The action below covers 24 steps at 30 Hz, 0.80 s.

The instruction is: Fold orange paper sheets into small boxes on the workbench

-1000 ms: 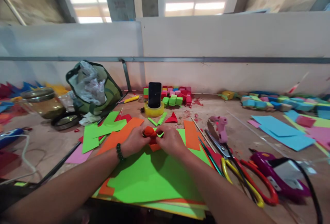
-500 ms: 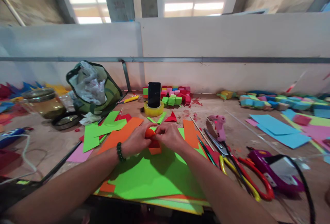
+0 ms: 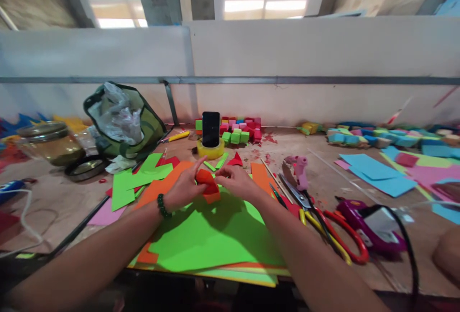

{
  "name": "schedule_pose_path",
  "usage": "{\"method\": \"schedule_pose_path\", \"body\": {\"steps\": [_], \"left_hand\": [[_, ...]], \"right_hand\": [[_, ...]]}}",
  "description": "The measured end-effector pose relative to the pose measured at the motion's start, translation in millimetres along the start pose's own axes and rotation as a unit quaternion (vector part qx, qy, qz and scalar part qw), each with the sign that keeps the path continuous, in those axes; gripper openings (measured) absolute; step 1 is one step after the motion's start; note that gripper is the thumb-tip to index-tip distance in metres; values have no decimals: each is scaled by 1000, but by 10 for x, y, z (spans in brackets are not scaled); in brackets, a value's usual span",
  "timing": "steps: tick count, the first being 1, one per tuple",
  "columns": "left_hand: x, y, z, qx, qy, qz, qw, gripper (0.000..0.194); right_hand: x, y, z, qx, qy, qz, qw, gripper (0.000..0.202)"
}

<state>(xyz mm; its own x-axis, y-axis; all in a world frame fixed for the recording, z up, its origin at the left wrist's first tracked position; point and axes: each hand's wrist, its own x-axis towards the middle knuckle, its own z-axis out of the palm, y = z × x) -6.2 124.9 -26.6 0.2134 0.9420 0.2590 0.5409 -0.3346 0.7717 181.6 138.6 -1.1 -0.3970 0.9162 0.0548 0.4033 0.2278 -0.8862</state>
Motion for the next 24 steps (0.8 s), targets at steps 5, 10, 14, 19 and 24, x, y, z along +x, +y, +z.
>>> {"method": "schedule_pose_path", "body": {"steps": [5,10,14,19,24], "left_hand": [[39,-90,-4,-45,-8,25,999,15],[28,-57,4,-140,-66,-6,988,17],[15,-3,-22,-202,-76,-57,975,22],[35,-16,-28,-209,-68,-106,970,15],[29,-34,-2,-201,-77,-88,973,20]], "right_hand": [[-14,57,75,-48,37,-13,998,21],[3,148,162,-136,71,-23,988,15],[9,173,146,-173,97,-18,980,18],[-19,125,106,-200,71,-42,976,18],[-14,141,109,-206,42,-82,974,10]]}}
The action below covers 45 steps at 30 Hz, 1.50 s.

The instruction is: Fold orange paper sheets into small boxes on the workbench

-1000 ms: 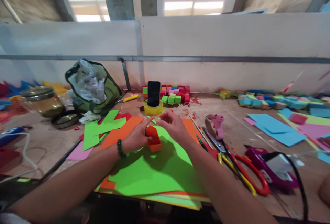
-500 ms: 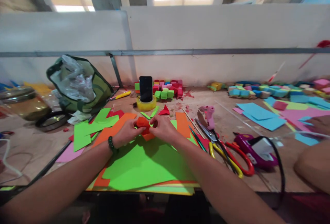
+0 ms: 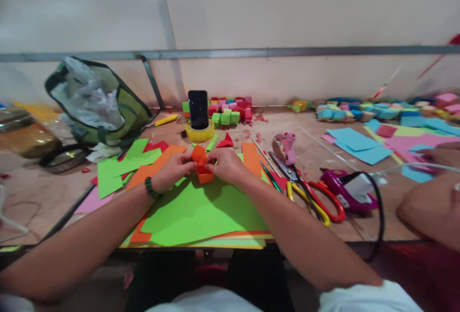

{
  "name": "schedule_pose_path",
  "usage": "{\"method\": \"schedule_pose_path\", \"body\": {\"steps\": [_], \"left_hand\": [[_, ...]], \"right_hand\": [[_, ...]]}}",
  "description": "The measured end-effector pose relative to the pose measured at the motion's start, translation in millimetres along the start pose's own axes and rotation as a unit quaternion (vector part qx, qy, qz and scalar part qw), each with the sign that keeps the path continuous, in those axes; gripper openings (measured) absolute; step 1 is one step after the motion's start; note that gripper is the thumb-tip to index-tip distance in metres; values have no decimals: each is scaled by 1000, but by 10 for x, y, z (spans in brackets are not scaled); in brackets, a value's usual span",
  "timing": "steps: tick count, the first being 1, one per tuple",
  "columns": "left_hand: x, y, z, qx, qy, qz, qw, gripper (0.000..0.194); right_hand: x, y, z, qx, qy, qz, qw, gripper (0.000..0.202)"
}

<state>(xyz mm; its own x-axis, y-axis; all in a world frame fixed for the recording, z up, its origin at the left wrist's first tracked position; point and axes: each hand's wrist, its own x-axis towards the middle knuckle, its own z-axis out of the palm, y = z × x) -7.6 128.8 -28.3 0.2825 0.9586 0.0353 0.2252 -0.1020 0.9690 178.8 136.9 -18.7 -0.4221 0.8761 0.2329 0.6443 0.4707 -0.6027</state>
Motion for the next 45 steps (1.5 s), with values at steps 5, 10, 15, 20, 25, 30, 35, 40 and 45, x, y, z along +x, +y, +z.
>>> {"method": "schedule_pose_path", "body": {"steps": [5,10,15,20,25,30,35,40,45], "left_hand": [[-45,56,15,2,-23,1,1000,24],[-52,94,24,-3,-22,8,1000,19],[-18,31,12,-31,21,15,999,18],[-11,45,-31,-85,50,47,994,17],[-27,83,-49,-96,61,47,992,20],[-33,58,-52,-117,63,47,990,22],[-31,48,-49,-141,55,27,988,24],[-46,95,-36,-148,61,-6,987,21],[-60,105,-23,-134,37,1,990,16]], "right_hand": [[11,-24,38,16,7,20,1000,6],[-9,-113,112,9,58,58,997,14],[32,-74,95,123,67,25,990,12],[98,37,-122,274,103,60,954,24],[85,92,-208,344,-45,106,932,24],[75,96,-148,353,-70,81,929,28],[73,99,-115,323,-64,38,943,27],[69,119,-76,286,-67,13,956,25],[65,109,-81,270,-62,-2,961,25]]}}
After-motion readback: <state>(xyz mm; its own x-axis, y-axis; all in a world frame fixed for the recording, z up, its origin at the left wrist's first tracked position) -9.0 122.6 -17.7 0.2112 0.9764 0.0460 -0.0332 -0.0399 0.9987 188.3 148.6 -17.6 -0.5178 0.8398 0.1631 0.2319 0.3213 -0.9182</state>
